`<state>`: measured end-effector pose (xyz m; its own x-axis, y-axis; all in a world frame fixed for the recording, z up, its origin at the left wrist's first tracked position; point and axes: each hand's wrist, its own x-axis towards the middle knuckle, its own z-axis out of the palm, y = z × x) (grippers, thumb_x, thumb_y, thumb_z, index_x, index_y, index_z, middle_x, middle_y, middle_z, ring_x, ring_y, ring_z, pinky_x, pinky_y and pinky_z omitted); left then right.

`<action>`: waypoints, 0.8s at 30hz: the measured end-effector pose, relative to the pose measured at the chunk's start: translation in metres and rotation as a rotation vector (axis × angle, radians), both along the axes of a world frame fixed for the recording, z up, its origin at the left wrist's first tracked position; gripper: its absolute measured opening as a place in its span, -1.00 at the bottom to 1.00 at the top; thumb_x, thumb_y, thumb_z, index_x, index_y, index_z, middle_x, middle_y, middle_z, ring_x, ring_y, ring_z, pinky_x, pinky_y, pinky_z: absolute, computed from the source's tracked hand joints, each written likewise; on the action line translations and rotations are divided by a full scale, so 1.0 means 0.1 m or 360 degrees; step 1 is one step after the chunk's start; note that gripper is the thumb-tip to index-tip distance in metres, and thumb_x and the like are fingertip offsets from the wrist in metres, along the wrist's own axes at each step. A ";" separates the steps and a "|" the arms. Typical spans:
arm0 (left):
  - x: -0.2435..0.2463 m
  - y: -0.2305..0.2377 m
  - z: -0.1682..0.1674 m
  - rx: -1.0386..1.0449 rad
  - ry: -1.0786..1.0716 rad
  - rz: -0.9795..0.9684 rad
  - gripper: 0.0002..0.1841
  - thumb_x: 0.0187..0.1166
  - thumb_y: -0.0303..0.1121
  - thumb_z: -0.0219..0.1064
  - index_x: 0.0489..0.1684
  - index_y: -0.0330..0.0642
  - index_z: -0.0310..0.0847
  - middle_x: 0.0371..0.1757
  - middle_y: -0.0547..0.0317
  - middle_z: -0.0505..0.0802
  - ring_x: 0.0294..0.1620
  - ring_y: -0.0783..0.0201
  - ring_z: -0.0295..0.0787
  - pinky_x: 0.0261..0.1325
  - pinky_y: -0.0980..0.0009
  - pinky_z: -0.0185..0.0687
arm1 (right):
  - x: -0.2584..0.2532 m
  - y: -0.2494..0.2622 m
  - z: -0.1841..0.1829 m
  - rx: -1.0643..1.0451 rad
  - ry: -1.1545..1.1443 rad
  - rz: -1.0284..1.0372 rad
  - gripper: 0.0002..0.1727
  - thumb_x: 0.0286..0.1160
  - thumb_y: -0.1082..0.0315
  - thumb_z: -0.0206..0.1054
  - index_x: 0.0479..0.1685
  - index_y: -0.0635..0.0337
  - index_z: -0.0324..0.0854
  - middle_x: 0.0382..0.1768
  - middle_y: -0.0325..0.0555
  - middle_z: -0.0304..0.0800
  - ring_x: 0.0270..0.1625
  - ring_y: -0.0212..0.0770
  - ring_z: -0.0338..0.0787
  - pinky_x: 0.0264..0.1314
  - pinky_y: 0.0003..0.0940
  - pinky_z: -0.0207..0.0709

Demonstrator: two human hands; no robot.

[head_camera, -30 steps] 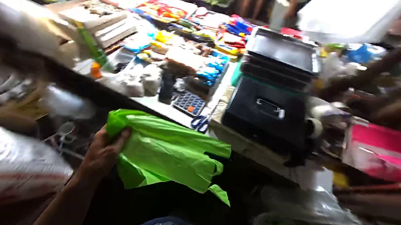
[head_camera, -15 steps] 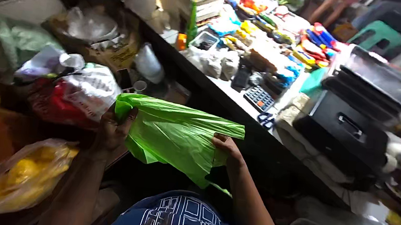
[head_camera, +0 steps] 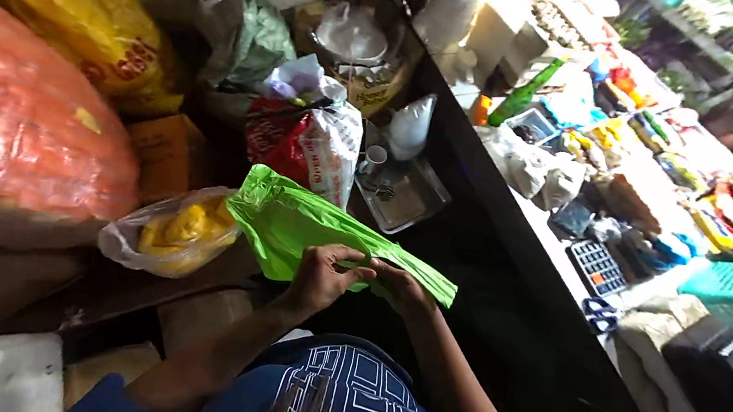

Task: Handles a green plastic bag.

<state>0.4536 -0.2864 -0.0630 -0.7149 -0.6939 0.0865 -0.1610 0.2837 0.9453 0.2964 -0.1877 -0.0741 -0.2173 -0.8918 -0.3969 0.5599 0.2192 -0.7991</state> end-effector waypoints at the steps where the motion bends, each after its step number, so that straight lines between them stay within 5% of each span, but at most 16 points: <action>1: 0.02 0.01 -0.06 0.0034 0.0030 0.0050 -0.68 0.39 -0.18 0.62 -0.11 -0.26 0.90 -0.09 0.12 0.97 -0.04 0.43 0.93 0.07 0.49 0.86 | 0.07 -0.06 -0.04 -0.0014 -0.0006 0.0030 -0.83 0.62 0.49 0.17 -0.12 0.21 0.70 -0.30 -0.27 0.89 -0.21 -0.44 0.84 0.00 -0.46 0.74; 4: 0.09 -0.01 -0.14 0.0049 0.0042 0.0181 -0.76 0.38 -0.26 0.62 -0.20 -0.26 0.91 -0.16 0.15 0.98 -0.10 0.48 0.93 0.07 0.53 0.83 | 0.22 -0.22 0.06 0.0125 0.0044 0.0060 -0.79 0.76 0.45 0.08 -0.10 0.20 0.65 -0.31 -0.30 0.86 -0.19 -0.47 0.82 0.05 -0.48 0.72; 6: 0.14 -0.05 -0.16 0.0041 0.0030 0.0235 -0.85 0.42 -0.36 0.56 -0.23 -0.26 0.91 -0.19 0.15 0.98 -0.12 0.49 0.91 0.09 0.53 0.80 | 0.27 -0.31 0.11 0.0182 0.0143 -0.0121 -0.88 0.66 0.52 0.25 -0.18 0.34 0.69 -0.36 -0.15 0.88 -0.27 -0.34 0.86 -0.04 -0.38 0.78; 9: 0.22 -0.15 -0.22 0.0076 0.0100 0.0306 -0.86 0.47 -0.38 0.52 -0.26 -0.29 0.88 -0.25 0.17 0.96 -0.20 0.54 0.88 0.04 0.56 0.78 | 0.29 -0.42 0.02 0.0089 0.0314 -0.0111 -0.86 0.66 0.50 0.26 -0.30 0.32 0.64 -0.43 -0.16 0.82 -0.35 -0.33 0.81 -0.15 -0.35 0.76; 12: 0.30 -0.20 -0.28 0.0171 0.0196 0.0398 -0.86 0.51 -0.41 0.46 -0.25 -0.33 0.83 -0.28 0.20 0.93 -0.25 0.56 0.85 -0.01 0.59 0.77 | 0.33 -0.50 0.07 0.0195 0.0334 -0.0174 -0.88 0.65 0.52 0.29 -0.04 0.44 0.63 -0.29 -0.02 0.86 -0.23 -0.24 0.86 -0.02 -0.27 0.80; 19: 0.25 0.01 -0.15 0.0490 0.0179 0.0472 -0.68 0.49 -0.44 0.51 0.08 -0.49 0.69 0.00 -0.09 0.89 -0.02 0.21 0.91 0.11 0.27 0.86 | 0.26 -0.54 0.26 0.0132 0.0471 0.0100 -0.79 0.47 0.56 0.44 0.00 0.44 0.60 -0.26 -0.03 0.88 -0.23 -0.18 0.89 -0.05 -0.17 0.85; 21: 0.21 0.09 -0.14 0.0511 0.0204 0.0496 -0.67 0.45 -0.44 0.54 0.08 -0.48 0.70 0.00 -0.07 0.91 -0.03 0.23 0.91 0.13 0.28 0.85 | 0.19 -0.54 0.24 0.0086 0.0729 0.0233 -0.72 0.27 0.61 0.53 -0.08 0.40 0.60 -0.29 -0.10 0.85 -0.27 -0.23 0.88 -0.12 -0.22 0.85; 24: 0.21 0.15 -0.08 0.0615 0.0278 0.0428 -0.68 0.51 -0.58 0.43 0.20 -0.48 0.64 0.12 -0.10 0.87 0.01 0.25 0.91 0.12 0.32 0.86 | 0.07 -0.58 0.20 0.0059 0.0651 0.0230 -0.74 0.30 0.67 0.46 -0.04 0.43 0.61 -0.25 -0.06 0.85 -0.28 -0.23 0.87 -0.14 -0.25 0.84</action>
<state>0.4741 -0.2714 -0.0712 -0.5039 -0.8566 -0.1107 -0.0101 -0.1223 0.9924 0.3030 -0.2461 -0.0538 -0.2373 -0.9114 -0.3363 0.1605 0.3047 -0.9388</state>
